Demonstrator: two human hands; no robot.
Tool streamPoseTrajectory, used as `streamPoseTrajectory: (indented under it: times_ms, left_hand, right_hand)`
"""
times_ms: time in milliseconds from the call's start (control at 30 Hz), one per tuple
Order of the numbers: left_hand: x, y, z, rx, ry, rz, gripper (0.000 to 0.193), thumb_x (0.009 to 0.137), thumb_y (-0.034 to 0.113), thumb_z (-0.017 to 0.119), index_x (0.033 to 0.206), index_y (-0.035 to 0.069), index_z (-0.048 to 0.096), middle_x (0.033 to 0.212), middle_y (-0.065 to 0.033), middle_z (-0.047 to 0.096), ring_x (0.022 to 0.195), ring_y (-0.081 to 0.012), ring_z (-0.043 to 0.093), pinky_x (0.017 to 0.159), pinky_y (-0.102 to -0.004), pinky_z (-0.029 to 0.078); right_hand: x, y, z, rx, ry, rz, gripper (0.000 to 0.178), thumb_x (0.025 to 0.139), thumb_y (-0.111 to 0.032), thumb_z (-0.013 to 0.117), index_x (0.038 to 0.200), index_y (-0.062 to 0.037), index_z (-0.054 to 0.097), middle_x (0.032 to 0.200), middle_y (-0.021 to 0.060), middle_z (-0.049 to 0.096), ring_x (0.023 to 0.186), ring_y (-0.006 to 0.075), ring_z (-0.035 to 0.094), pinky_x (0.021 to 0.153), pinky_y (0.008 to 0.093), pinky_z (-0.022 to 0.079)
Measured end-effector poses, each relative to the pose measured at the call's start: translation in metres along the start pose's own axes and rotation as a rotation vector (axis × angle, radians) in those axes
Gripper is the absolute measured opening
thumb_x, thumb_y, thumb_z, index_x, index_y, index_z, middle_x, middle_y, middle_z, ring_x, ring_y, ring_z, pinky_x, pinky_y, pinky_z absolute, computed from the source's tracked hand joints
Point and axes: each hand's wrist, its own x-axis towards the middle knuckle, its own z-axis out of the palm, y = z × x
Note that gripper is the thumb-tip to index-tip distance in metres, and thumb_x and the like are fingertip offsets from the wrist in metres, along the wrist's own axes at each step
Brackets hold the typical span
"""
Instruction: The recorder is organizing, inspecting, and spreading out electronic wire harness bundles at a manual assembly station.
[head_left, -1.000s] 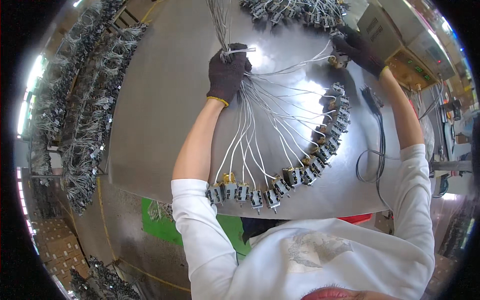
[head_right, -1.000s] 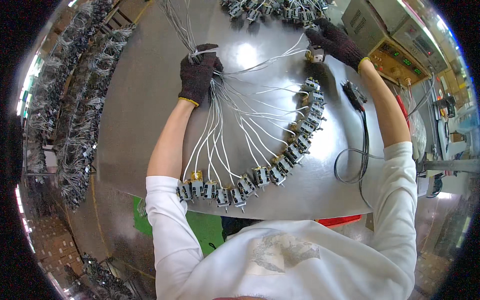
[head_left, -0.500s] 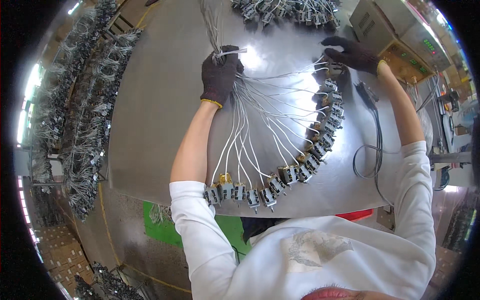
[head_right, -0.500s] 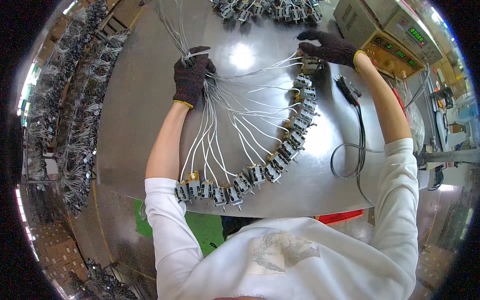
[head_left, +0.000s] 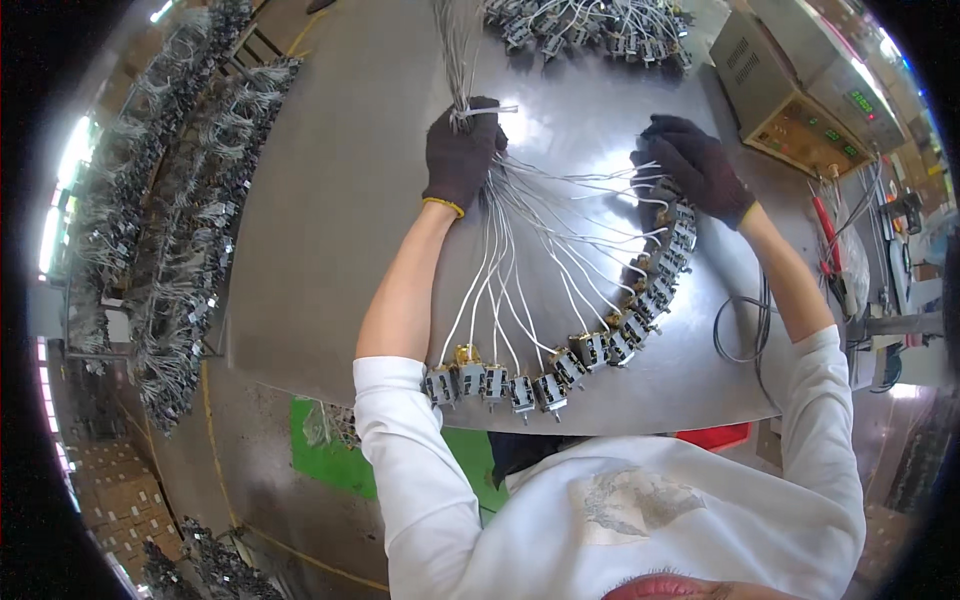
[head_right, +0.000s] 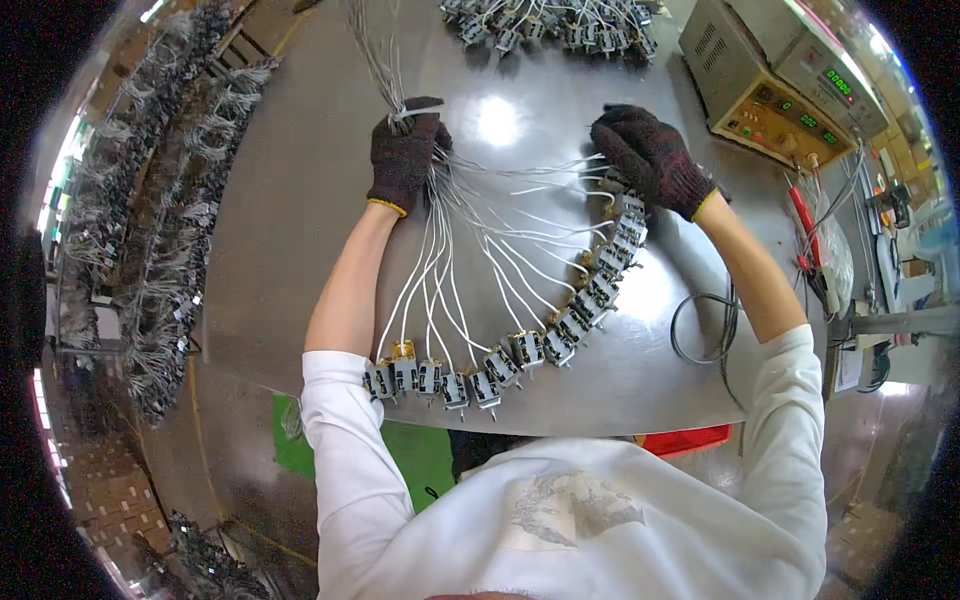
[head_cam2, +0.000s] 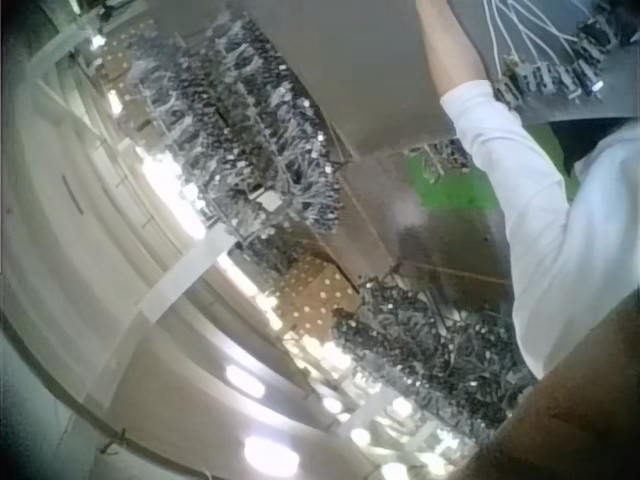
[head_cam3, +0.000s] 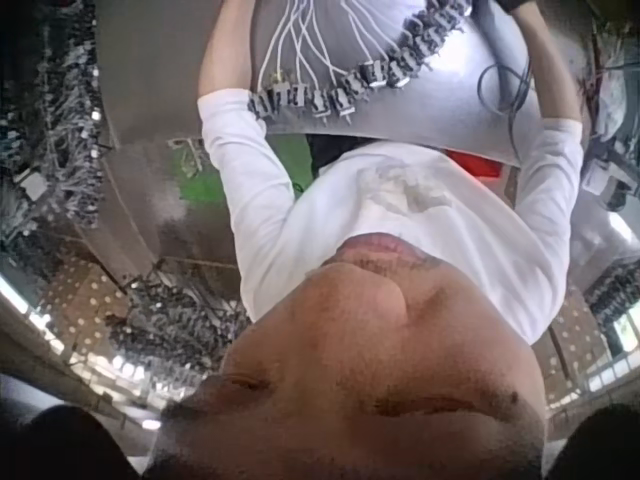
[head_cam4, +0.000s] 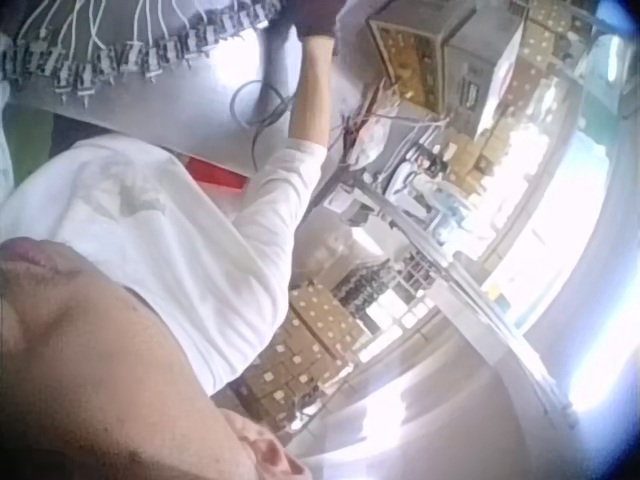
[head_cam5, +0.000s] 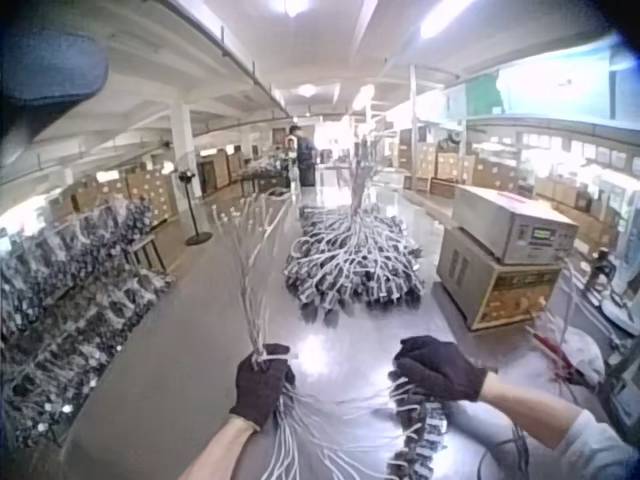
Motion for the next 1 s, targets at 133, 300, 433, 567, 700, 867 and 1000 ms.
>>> streamPoseTrajectory:
  times_ms: [133,300,433,567,700,867,1000]
  left_hand:
    - [0.011,-0.011,0.001,0.277,0.041,0.042,0.027,0.108,0.030,0.069,0.113,0.006,0.081,0.075,-0.0029,0.076,0.071,-0.0153,0.073,0.070,-0.0350,0.058]
    - [0.007,-0.013,0.006,0.389,0.206,0.127,0.043,0.101,0.034,0.074,0.133,0.004,0.074,0.096,-0.0147,0.081,0.089,-0.0280,0.080,0.083,-0.0412,0.061]
    - [-0.013,-0.005,-0.003,0.662,0.225,0.222,0.054,0.103,0.034,0.073,0.145,0.002,0.066,0.123,-0.0225,0.079,0.109,-0.0372,0.078,0.095,-0.0485,0.059]
    - [-0.044,0.014,-0.029,0.863,-0.012,0.368,0.054,0.106,0.029,0.074,0.150,0.000,0.060,0.125,-0.0217,0.076,0.113,-0.0348,0.075,0.100,-0.0457,0.058]
    - [-0.095,0.035,-0.053,1.047,-0.129,0.378,0.044,0.109,0.024,0.068,0.146,0.000,0.064,0.133,-0.0232,0.075,0.121,-0.0398,0.072,0.105,-0.0492,0.056]
    - [-0.096,0.041,-0.040,0.936,-0.417,0.828,0.041,0.106,0.016,0.064,0.145,0.004,0.070,0.148,-0.0221,0.070,0.137,-0.0411,0.066,0.121,-0.0532,0.048]
    - [-0.072,0.042,-0.004,0.941,-0.694,0.841,0.048,0.101,0.015,0.065,0.148,0.011,0.070,0.156,-0.0163,0.067,0.141,-0.0384,0.064,0.123,-0.0535,0.046]
  right_hand:
    - [-0.003,-0.025,0.002,0.085,0.040,0.193,0.037,0.113,-0.034,0.063,0.114,-0.0015,0.080,0.113,0.0223,0.075,0.106,0.0412,0.073,0.095,0.0483,0.058]
    - [-0.001,-0.034,-0.003,-0.029,0.065,0.198,0.043,0.110,-0.041,0.065,0.107,-0.0021,0.081,0.108,0.0232,0.073,0.103,0.0423,0.072,0.094,0.0499,0.056]
    - [-0.008,-0.034,0.002,0.053,0.179,0.101,0.032,0.104,-0.029,0.074,0.099,0.0022,0.079,0.096,0.0187,0.068,0.089,0.0323,0.069,0.081,0.0458,0.056]
    - [-0.012,-0.033,0.007,0.085,0.258,0.100,0.033,0.103,-0.031,0.072,0.098,0.0008,0.080,0.096,0.0190,0.070,0.088,0.0374,0.071,0.081,0.0488,0.056]
    - [-0.012,-0.031,0.013,0.033,0.298,0.162,0.040,0.102,-0.042,0.074,0.095,-0.0042,0.081,0.101,0.0171,0.075,0.096,0.0386,0.074,0.087,0.0490,0.059]
    - [-0.011,-0.040,0.019,-0.007,0.318,0.183,0.035,0.101,-0.037,0.073,0.097,-0.0034,0.082,0.102,0.0155,0.074,0.094,0.0366,0.073,0.087,0.0483,0.060]
    - [-0.004,-0.045,0.020,0.017,0.261,0.184,0.039,0.098,-0.045,0.076,0.094,-0.0072,0.083,0.099,0.0165,0.075,0.099,0.0388,0.073,0.090,0.0506,0.058]
